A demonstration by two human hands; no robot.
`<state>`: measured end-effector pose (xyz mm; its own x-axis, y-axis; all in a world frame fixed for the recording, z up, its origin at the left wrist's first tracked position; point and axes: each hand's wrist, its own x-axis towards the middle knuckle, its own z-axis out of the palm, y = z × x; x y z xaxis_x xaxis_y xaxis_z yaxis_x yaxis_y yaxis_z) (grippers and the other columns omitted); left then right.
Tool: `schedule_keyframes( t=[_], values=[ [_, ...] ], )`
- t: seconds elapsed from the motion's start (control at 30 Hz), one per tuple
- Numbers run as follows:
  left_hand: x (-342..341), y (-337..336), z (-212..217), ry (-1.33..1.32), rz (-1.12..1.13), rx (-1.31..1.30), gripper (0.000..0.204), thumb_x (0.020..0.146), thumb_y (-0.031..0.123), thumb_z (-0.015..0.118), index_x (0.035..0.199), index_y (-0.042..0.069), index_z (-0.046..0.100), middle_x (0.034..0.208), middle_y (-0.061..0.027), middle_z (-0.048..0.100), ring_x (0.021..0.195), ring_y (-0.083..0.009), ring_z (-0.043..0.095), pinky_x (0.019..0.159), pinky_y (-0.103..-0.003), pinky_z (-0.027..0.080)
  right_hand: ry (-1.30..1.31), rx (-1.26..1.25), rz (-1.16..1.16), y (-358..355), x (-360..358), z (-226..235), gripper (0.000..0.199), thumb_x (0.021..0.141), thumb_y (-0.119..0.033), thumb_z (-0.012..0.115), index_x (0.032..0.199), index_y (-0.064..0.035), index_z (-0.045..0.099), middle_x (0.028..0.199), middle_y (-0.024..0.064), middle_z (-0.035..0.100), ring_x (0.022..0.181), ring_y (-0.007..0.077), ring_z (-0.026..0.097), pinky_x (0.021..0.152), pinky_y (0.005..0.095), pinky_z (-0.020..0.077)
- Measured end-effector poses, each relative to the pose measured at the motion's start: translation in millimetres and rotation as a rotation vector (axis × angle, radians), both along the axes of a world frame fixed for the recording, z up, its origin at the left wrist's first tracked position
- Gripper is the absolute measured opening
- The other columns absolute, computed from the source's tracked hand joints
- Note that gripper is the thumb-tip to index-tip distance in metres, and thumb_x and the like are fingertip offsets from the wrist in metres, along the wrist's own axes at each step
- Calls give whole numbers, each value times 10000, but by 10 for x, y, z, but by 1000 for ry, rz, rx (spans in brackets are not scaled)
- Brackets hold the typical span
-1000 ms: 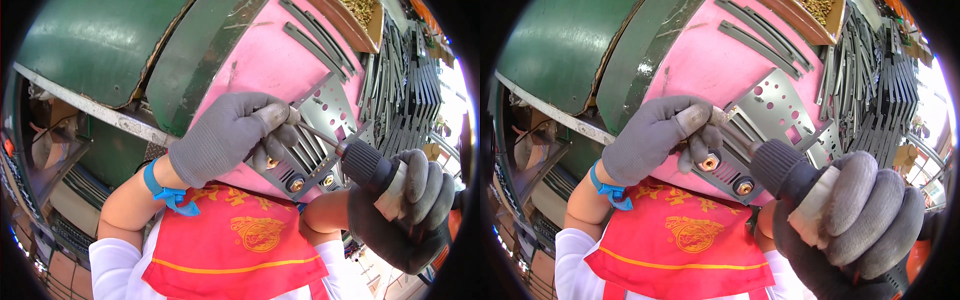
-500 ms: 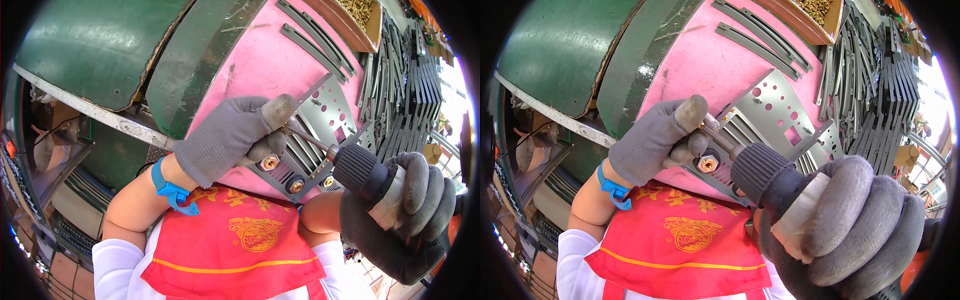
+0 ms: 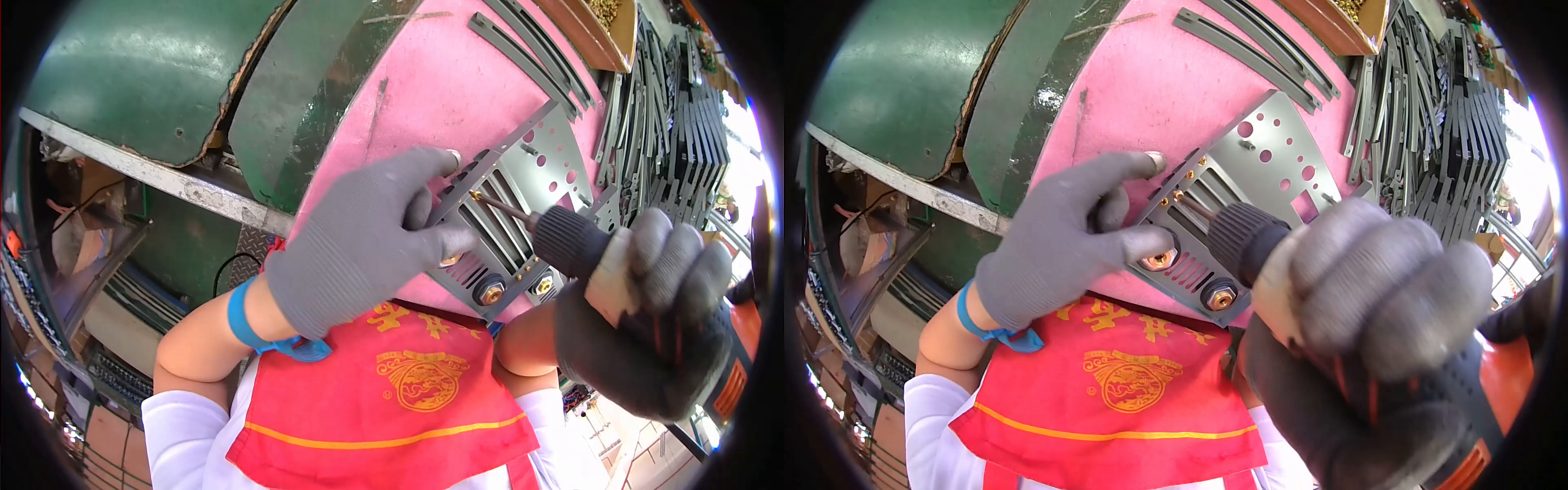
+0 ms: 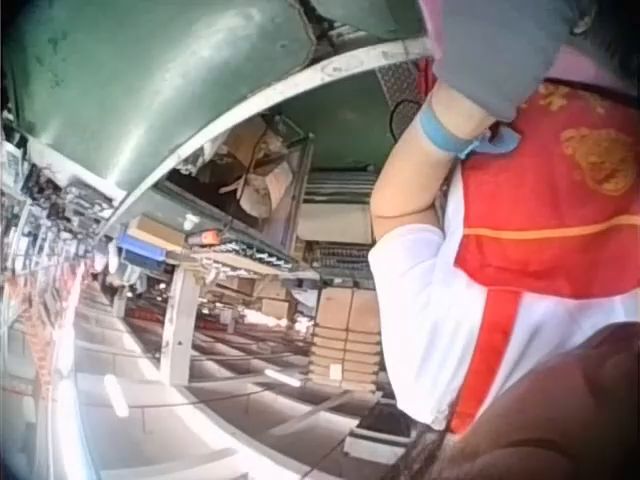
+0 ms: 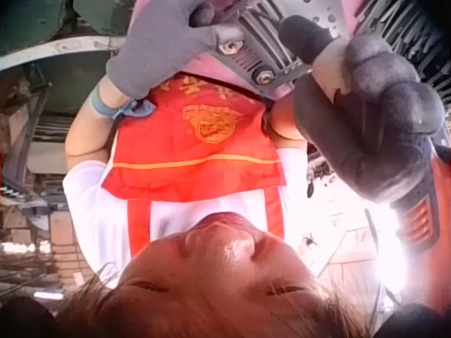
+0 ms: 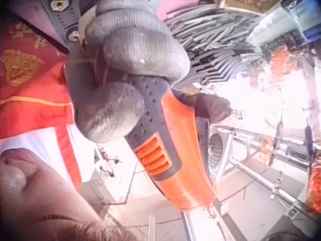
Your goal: Assembling components and displays onto metal inverter panels using an electric screwdriver.
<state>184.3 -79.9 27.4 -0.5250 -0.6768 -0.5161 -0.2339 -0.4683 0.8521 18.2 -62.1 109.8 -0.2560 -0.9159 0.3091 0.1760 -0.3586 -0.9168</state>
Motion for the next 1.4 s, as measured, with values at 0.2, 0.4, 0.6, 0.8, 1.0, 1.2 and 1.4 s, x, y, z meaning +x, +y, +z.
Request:
schedule_keyframes(
  t=[0.2, 0.4, 0.6, 0.8, 1.0, 1.2, 1.4],
  values=[
    [-134, 227, -138, -50, 118, -239, 362, 846, 75, 653, 1194, -8, 602, 690, -67, 482, 639, -139, 489, 633, -309, 454, 286, 123, -137, 20, 32, -78, 246, 757, -247, 552, 697, -106, 359, 654, 8, 336, 552, 106, 321, 588, 292, 260],
    [-165, 273, -208, -57, 152, -350, 341, 843, 58, 638, 1177, -4, 611, 700, -87, 495, 638, -169, 507, 637, -311, 457, 198, 43, 139, -58, -67, -194, 230, 798, -257, 544, 724, -98, 395, 658, -9, 351, 546, 106, 348, 585, 291, 271],
    [-160, 270, -192, -60, 152, -305, 337, 847, 59, 633, 1180, 10, 611, 704, -94, 500, 648, -167, 517, 644, -312, 459, 187, 2, 134, -75, -19, -284, 210, 827, -251, 555, 767, -86, 440, 686, -8, 398, 572, 106, 388, 603, 287, 291],
    [-125, 237, -36, -69, 148, -369, 349, 837, 38, 649, 1184, 16, 611, 642, -52, 447, 566, -128, 436, 549, -294, 400, 153, -70, 584, -15, -441, -151, 411, 686, -344, 799, 781, -128, 462, 688, 12, 481, 604, 96, 404, 556, 175, 359],
    [-73, 99, 178, -141, 10, -474, 335, 806, -19, 652, 1139, -21, 615, 614, -34, 367, 534, -107, 371, 508, -284, 343, 37, -102, 460, -9, -331, -134, 406, 721, -274, 779, 861, -131, 425, 675, 5, 490, 579, 101, 441, 529, 183, 378],
    [-108, 95, 10, -171, 45, -433, 293, 838, 32, 602, 1124, -33, 612, 617, -50, 433, 540, -110, 420, 530, -290, 385, 70, -269, 447, -81, -299, -191, 562, 802, -195, 722, 1231, -114, 367, 711, 24, 482, 548, 134, 455, 502, 252, 418],
    [-103, 246, -53, -106, 96, -413, 295, 843, 37, 602, 1131, -26, 600, 622, -54, 450, 561, -104, 445, 544, -287, 395, -27, -377, 602, -131, -221, -362, 889, 864, -198, 723, 1530, -210, 134, 764, 46, 544, 538, 140, 512, 496, 304, 461]
  ],
)
